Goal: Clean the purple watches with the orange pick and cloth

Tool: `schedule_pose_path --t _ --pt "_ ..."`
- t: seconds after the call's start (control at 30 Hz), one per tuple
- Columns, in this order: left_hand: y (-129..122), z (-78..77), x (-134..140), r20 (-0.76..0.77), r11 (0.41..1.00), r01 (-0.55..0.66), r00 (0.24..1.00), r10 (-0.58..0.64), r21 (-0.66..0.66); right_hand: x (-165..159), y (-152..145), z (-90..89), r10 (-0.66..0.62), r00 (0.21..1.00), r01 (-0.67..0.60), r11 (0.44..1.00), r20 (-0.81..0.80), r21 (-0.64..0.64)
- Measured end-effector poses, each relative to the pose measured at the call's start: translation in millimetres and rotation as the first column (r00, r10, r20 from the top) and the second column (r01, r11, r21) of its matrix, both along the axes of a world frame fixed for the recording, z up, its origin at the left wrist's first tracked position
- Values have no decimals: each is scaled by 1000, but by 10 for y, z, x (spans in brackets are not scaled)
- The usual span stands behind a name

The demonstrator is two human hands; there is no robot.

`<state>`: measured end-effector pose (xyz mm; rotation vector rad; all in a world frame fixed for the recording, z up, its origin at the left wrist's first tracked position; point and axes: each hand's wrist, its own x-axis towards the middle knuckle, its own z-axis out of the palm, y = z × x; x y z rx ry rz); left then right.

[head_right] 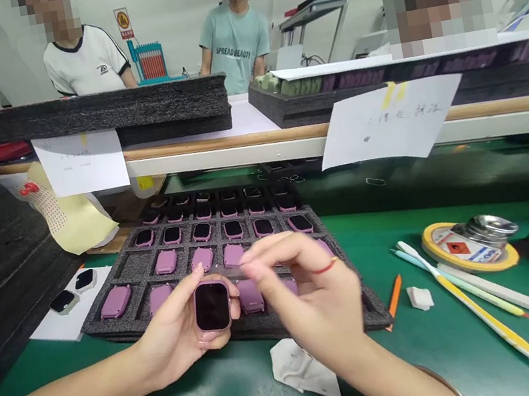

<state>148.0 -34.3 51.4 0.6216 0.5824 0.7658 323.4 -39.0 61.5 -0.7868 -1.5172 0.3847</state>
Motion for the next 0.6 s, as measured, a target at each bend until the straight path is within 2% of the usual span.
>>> schedule_pose_path --t 0.1,0.2,0.33,0.43,0.53,0.6 --pt "-3 49 3 -6 1000 12 1000 -12 6 46 -4 28 6 964 -33 994 -264 -101" --pt "-9 76 1 1 1000 10 1000 -10 10 81 -1 38 19 961 -40 997 -277 -70" --pt "-23 79 -10 24 1000 12 1000 -13 24 121 4 15 -49 996 51 998 -69 22" --pt "-29 68 -20 35 999 21 999 -22 25 161 -2 -2 -102 984 73 978 145 194" --pt "-32 56 -25 49 999 26 998 -27 23 194 -50 5 -99 928 -28 943 360 331" --pt "-33 53 -24 52 1000 17 999 -17 7 210 -109 11 -66 875 -118 932 479 343"
